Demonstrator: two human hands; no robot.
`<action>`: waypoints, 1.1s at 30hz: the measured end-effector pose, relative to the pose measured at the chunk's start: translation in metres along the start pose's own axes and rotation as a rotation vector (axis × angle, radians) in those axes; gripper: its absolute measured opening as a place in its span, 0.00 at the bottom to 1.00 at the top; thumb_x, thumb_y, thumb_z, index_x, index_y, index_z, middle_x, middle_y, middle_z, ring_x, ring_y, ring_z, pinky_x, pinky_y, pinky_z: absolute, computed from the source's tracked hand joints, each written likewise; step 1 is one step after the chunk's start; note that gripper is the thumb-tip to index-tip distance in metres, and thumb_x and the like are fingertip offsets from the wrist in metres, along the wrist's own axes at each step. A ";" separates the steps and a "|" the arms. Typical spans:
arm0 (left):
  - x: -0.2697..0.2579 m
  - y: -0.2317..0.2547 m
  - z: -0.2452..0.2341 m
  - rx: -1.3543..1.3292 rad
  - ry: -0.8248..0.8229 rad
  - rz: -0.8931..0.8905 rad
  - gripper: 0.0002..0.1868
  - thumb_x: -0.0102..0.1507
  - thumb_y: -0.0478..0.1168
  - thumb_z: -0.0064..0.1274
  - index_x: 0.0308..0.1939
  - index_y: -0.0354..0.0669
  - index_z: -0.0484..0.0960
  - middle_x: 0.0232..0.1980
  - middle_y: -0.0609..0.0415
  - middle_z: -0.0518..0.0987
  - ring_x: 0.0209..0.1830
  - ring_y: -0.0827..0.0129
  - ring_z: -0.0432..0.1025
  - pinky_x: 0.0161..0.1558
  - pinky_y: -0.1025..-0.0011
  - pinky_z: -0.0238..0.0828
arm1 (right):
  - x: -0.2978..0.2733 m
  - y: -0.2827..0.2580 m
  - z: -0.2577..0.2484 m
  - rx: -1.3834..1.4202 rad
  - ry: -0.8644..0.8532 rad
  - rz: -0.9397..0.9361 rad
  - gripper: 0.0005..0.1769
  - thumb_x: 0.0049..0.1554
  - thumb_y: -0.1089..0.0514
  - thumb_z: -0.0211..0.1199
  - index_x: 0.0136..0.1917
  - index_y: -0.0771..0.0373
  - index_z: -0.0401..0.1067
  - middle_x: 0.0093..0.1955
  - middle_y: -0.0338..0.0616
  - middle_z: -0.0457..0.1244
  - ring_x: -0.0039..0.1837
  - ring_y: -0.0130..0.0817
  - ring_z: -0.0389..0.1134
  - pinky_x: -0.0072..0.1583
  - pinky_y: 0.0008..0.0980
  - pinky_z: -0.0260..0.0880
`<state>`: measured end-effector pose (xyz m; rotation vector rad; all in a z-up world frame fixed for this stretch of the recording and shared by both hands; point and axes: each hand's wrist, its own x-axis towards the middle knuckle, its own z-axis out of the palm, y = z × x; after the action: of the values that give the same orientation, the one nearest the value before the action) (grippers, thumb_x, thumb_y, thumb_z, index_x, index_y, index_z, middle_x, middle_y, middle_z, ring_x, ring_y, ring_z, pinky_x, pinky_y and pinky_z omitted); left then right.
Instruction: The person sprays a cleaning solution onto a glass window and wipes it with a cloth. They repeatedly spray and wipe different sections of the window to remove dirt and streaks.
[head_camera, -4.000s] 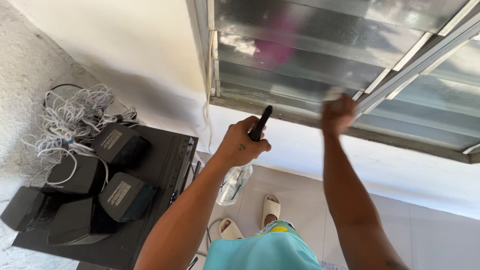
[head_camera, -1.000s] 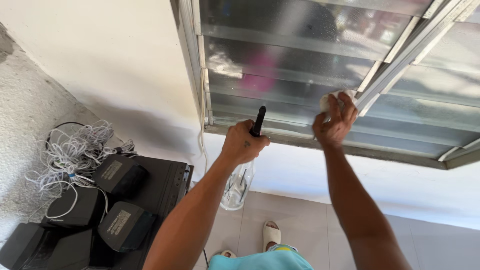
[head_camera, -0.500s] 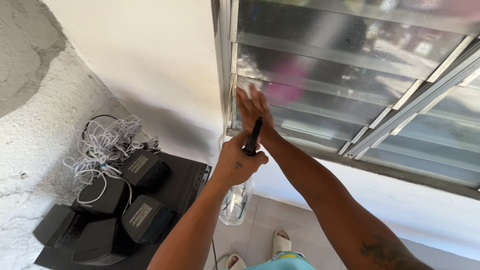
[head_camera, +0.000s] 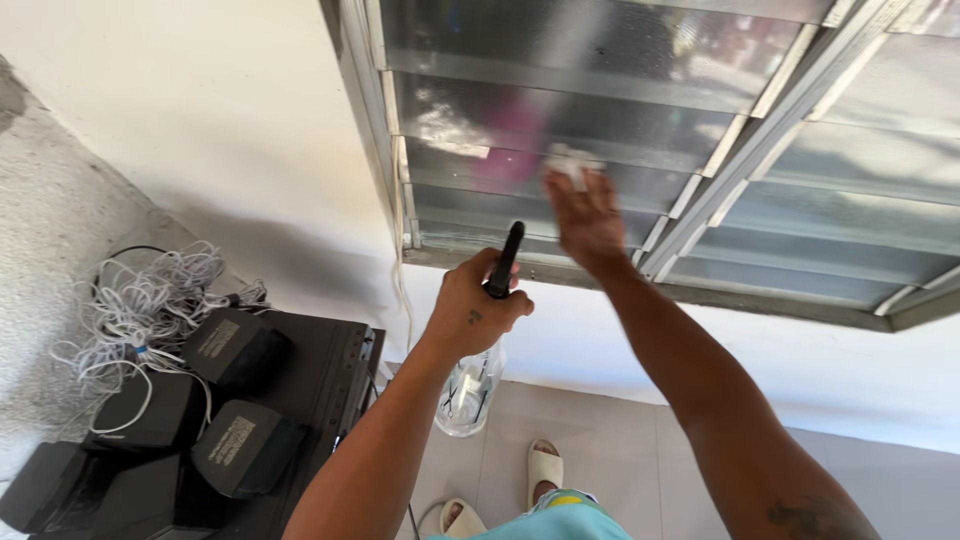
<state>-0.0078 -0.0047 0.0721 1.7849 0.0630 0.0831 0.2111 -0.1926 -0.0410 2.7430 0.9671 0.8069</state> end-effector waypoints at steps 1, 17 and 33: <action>0.000 0.002 0.004 0.032 -0.025 -0.004 0.19 0.48 0.40 0.62 0.40 0.38 0.78 0.24 0.55 0.78 0.17 0.70 0.74 0.23 0.69 0.70 | -0.015 0.016 0.002 -0.052 0.042 0.034 0.40 0.58 0.73 0.51 0.82 0.58 0.56 0.82 0.44 0.52 0.83 0.56 0.46 0.81 0.56 0.42; 0.037 0.032 0.022 0.313 -0.023 0.064 0.15 0.52 0.47 0.59 0.35 0.43 0.77 0.21 0.53 0.77 0.19 0.66 0.74 0.25 0.64 0.70 | -0.062 0.096 -0.082 0.376 0.645 0.301 0.27 0.55 0.73 0.50 0.66 0.65 0.74 0.73 0.54 0.63 0.73 0.57 0.61 0.68 0.50 0.70; -0.015 0.009 -0.054 0.113 0.210 0.168 0.19 0.49 0.41 0.64 0.38 0.36 0.78 0.25 0.51 0.78 0.24 0.67 0.75 0.30 0.67 0.72 | 0.145 -0.131 -0.068 0.183 0.053 -0.007 0.41 0.67 0.42 0.37 0.84 0.68 0.39 0.87 0.51 0.30 0.84 0.64 0.23 0.79 0.63 0.29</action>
<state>-0.0277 0.0448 0.0921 1.8867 0.0702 0.3948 0.1984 -0.0050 0.0444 2.8828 1.1123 0.8325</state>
